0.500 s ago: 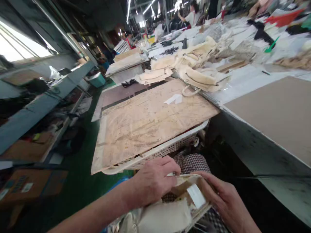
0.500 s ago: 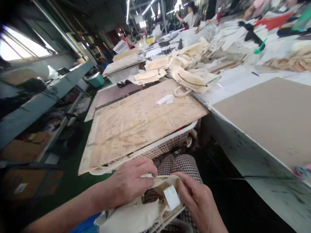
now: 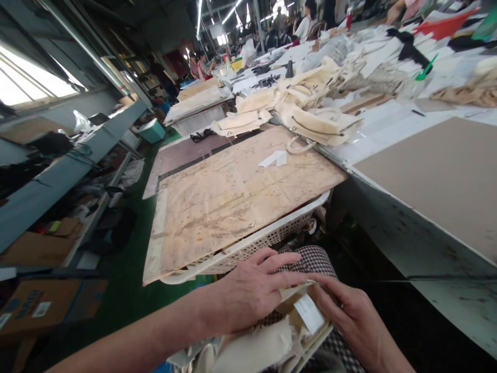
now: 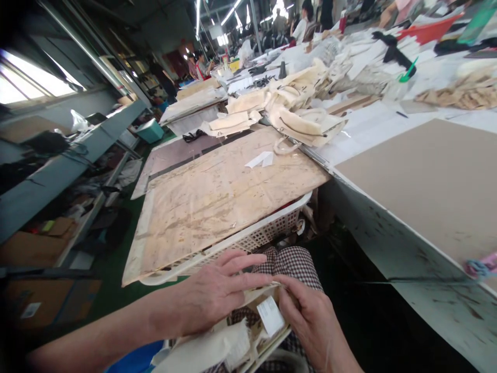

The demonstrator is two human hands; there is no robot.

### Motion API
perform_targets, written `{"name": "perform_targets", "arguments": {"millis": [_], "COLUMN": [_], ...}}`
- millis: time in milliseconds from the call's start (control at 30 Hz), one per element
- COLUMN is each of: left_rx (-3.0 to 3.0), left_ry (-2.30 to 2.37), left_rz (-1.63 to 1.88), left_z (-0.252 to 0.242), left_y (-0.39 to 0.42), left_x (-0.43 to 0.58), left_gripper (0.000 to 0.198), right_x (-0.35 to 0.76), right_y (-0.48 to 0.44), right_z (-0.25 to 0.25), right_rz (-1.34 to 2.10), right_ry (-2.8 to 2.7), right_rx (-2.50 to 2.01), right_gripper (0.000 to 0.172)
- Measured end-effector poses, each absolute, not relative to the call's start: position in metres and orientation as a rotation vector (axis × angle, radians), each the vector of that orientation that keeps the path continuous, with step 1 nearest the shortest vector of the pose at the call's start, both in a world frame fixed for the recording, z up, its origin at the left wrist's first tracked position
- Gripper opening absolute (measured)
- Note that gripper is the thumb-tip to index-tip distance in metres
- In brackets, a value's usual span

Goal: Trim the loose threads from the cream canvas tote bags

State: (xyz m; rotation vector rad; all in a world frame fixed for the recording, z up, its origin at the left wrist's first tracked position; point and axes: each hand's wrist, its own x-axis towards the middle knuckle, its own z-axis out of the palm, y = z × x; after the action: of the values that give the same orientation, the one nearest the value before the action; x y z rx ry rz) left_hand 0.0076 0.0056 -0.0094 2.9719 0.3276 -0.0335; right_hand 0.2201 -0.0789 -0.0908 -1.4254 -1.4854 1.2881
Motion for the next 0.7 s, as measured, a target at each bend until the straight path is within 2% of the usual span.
{"name": "perform_targets", "arguments": {"millis": [167,267,333,500,600,700], "left_rx": [2.982,2.846,2.721,2.511,2.445,2.507], "left_ry": [0.312,0.376,0.347,0.494,0.71,0.725], "left_rz": [-0.168,-0.225,-0.259,-0.074,0.039,0.035], "left_z": [-0.02,-0.017,-0.008,0.009,0.003,-0.006], "left_y": [0.008,0.011,0.015,0.015,0.008,0.004], "left_x": [0.001,-0.002,-0.003,-0.005,-0.007,-0.01], "left_gripper": [0.02,0.007,0.013,0.022,0.017,0.01], "right_x": [0.221,0.222,0.223,0.226,0.226,0.226], "right_y": [-0.076,-0.076,-0.078,-0.081,-0.081,-0.08], "right_z": [-0.088,-0.087,-0.088,-0.09,-0.092,-0.092], "right_rz": [1.264,1.26,1.247,1.266,1.281,1.301], "right_ry": [-1.503,-1.515,-1.515,-1.525,-1.524,-1.518], "right_rx": [-1.444,-1.46,-1.466,-1.495,-1.505,-1.484], "right_gripper": [0.036,0.036,0.037,0.036,0.036,0.036]}}
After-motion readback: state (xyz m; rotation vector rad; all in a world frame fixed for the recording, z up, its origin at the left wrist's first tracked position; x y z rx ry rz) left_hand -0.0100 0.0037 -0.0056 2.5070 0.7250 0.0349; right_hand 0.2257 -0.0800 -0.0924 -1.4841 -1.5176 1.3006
